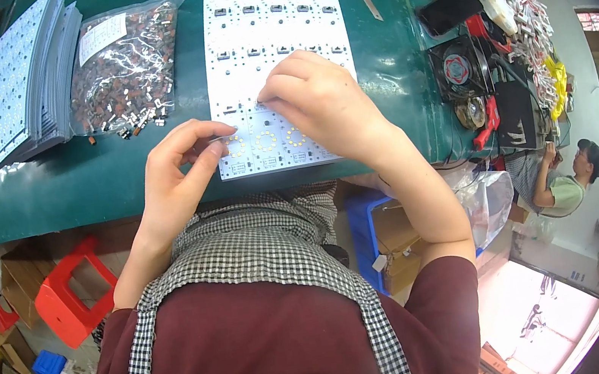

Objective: The person picks electronic components by hand from a plastic bag and places them into designated slots on printed circuit boards.

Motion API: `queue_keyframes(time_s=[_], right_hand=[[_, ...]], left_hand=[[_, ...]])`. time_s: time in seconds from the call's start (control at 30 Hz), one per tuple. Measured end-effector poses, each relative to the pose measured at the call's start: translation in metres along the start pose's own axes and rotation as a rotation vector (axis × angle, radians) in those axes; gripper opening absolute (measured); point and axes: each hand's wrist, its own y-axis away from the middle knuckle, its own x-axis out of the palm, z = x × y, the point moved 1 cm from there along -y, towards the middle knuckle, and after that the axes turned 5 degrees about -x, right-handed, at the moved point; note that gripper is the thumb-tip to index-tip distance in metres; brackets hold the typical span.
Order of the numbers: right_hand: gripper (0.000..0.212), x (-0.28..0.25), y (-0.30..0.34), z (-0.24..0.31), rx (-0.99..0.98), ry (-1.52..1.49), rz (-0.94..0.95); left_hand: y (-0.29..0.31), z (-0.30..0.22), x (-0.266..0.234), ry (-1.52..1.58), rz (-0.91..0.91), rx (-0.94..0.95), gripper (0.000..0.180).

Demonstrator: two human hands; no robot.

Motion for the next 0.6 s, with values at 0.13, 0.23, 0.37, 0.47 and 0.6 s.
queue_keyframes(time_s=[0.13,0.23,0.37,0.47,0.6], right_hand=[[0.01,-0.0003,-0.0005,0.0007,0.002,-0.004,0.025],[0.011,-0.0011,-0.0016,0.001,-0.006,0.002,0.019],[0.013,-0.0005,-0.0021,0.0016,-0.026,0.027,-0.004],[0.012,-0.0011,-0.0029,0.0018,-0.036,0.031,0.001],[0.012,-0.0005,-0.003,0.0026,-0.031,0.041,0.042]], left_hand=[[0.0004,0.0015,-0.0002,0.008,-0.008,0.021,0.018],[-0.0002,0.0012,-0.0014,-0.024,0.017,0.004,0.018],[-0.0009,0.0022,-0.0021,-0.028,0.011,0.028,0.019],[-0.0015,0.001,-0.0031,-0.044,0.025,0.014,0.02],[-0.0016,0.0006,-0.0024,-0.021,0.015,0.04,0.02]])
